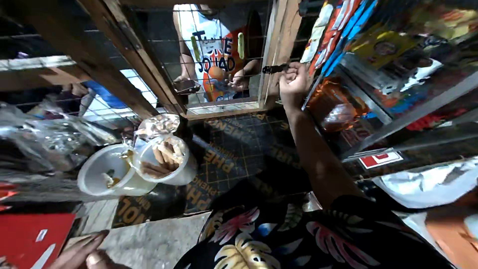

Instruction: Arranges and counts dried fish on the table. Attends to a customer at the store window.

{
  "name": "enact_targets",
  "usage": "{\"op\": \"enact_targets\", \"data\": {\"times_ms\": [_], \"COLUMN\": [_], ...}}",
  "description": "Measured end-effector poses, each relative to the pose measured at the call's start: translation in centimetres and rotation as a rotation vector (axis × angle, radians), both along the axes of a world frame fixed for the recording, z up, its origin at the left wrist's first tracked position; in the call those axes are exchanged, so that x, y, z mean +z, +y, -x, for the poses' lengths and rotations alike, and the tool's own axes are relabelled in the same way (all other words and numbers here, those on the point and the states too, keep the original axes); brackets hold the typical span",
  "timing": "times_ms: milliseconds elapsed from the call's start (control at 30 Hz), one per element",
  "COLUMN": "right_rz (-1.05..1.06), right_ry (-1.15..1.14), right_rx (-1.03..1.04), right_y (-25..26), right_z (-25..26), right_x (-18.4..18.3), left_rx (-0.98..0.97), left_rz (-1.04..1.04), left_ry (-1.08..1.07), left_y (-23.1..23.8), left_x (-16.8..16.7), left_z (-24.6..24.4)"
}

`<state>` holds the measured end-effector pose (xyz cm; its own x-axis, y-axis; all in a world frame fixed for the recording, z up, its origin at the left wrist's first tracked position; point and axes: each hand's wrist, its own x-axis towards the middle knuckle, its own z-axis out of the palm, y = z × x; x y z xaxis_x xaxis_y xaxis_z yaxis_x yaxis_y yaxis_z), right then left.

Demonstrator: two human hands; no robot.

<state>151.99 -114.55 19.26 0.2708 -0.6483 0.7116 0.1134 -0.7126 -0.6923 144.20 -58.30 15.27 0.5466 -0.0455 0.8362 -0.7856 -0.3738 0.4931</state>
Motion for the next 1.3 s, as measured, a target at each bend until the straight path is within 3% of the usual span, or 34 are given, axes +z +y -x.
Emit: {"op": "enact_targets", "data": {"times_ms": [233, 400, 500, 633, 733, 833, 1067, 1300], "right_rz": [0.070, 0.380, 0.435, 0.420, 0.355, 0.291, 0.283, 0.215], "right_ry": [0.058, -0.252, -0.278, 0.216, 0.583, 0.809, 0.963, 0.951], "right_rx": [-0.033, 0.165, 0.247, 0.376, 0.472, 0.522, 0.421, 0.343], "right_y": [0.1, 1.4, 4.5, 10.7, 13.1, 14.1, 15.2, 14.9], "right_z": [0.3, 0.1, 1.9, 8.4, 12.4, 15.1, 18.8, 19.7], "right_x": [2.9, 5.7, 6.8, 5.4, 1.5, -2.6, -6.3, -7.4], "left_rx": [0.080, 0.237, 0.279, 0.263, 0.208, 0.165, 0.190, 0.116], "left_rz": [-0.032, -0.051, -0.149, -0.273, -0.395, -0.530, -0.746, -0.442], "left_ry": [0.048, 0.047, 0.126, 0.248, 0.320, 0.407, 0.522, 0.513], "left_y": [-1.3, -0.3, 0.4, 0.2, -1.2, -2.9, -5.2, -3.1], "left_x": [0.7, 1.7, 4.2, 7.1, 8.6, 9.6, 10.7, 12.2], "left_z": [1.3, -0.9, -3.3, -7.3, -10.4, -13.4, -16.0, -15.7]}}
